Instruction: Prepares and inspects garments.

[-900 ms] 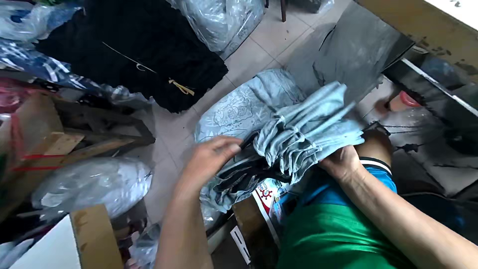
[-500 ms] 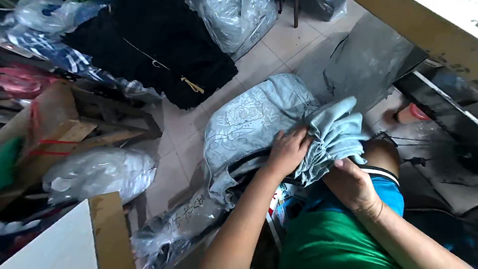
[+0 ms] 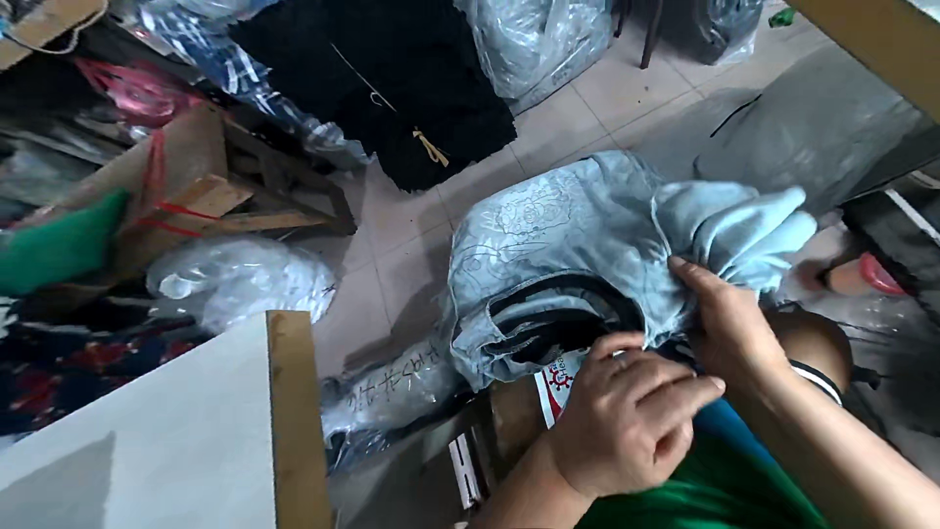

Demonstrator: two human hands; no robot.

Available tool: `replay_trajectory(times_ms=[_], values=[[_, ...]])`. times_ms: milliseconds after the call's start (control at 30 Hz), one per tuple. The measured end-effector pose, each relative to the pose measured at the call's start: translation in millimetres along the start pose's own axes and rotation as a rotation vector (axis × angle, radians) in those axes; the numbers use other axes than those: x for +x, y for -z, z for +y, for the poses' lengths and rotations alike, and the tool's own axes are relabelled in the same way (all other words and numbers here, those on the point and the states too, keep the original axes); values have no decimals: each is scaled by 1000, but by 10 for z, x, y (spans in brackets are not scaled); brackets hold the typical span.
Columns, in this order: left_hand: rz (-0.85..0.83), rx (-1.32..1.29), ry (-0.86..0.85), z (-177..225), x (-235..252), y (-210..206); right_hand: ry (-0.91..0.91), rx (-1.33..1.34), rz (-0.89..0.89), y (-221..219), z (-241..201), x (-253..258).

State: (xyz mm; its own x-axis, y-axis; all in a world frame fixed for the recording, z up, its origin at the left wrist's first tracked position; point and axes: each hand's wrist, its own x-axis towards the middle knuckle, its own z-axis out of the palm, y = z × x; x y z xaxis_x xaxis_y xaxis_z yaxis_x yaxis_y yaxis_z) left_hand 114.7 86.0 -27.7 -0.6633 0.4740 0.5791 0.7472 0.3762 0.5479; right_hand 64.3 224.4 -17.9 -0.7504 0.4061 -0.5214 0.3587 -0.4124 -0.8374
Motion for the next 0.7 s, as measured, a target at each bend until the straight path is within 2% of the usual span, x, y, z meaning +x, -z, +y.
replay_trajectory(times_ms=[67, 100, 167, 200, 233, 267, 333, 400, 467, 567, 700], values=[[53, -115, 100, 43, -79, 12, 69, 14, -39, -209, -194, -1], [32, -232, 262, 45, -146, -44, 83, 26, -62, -313, -280, -3], [51, -616, 787, -29, -236, -189, 70, 84, -84, -486, -421, -19], [176, -821, 1006, -119, -256, -234, 64, 115, -85, -528, -466, -22], [366, -983, 1132, -203, -257, -240, 68, 138, -79, -528, -484, -15], [602, -1118, 1193, -251, -242, -201, 80, 141, -74, -475, -479, -2], [991, -1324, 1164, -281, -243, -50, 104, 87, -70, -261, -425, 28], [1229, -1386, 1121, -277, -259, 84, 120, 18, -49, -34, -323, 46], [1303, -1341, 1161, -253, -265, 147, 112, -6, -55, 194, -167, 68], [1311, -1281, 1275, -261, -278, 193, 15, -15, -1, 417, 106, 138], [1189, -1130, 1602, -460, -230, 457, 24, -81, 21, 599, 411, 284]])
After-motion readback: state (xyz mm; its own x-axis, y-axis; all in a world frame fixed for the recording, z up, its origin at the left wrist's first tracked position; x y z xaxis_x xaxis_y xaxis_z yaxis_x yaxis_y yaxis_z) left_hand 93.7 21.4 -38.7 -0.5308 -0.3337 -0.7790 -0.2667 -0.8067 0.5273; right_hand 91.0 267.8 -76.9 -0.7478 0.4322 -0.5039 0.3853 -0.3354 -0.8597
